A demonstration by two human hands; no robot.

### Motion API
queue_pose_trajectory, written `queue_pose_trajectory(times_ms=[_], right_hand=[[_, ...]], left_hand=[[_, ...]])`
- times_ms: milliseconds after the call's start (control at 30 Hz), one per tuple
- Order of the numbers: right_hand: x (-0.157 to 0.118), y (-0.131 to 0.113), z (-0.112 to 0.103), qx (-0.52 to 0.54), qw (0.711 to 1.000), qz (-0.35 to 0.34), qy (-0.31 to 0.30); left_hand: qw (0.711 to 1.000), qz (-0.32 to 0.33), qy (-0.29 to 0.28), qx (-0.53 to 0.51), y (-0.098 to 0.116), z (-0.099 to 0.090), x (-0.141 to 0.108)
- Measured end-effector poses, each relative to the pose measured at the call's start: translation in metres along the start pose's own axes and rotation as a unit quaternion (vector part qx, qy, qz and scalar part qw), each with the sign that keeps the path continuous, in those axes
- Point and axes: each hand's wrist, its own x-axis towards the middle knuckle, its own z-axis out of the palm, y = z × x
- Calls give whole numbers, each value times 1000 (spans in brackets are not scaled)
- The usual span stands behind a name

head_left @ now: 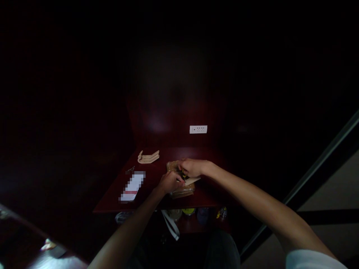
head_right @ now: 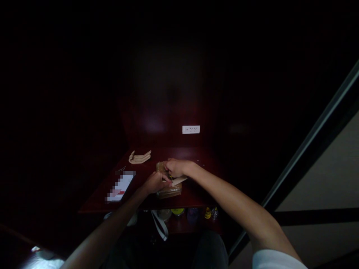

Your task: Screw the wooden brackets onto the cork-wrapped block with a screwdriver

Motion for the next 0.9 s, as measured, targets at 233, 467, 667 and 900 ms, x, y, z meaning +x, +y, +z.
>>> queue_pose_trajectory(times_ms=[233, 467, 667, 900], right_hand=[[3, 8, 10, -8, 1000, -12, 20], [-1, 4, 6, 0, 1000, -2, 9], [-5, 5, 1, -4, 1000, 13, -11], [-2, 6, 3, -9, 998, 46, -38]], left_hand=[[1000, -13, 1, -8, -2, 2, 1], [1000, -11, 0, -7, 1, 1, 0], [1000, -20, 4, -6, 2, 1, 0], [1000, -21, 2, -6, -2, 3, 1]])
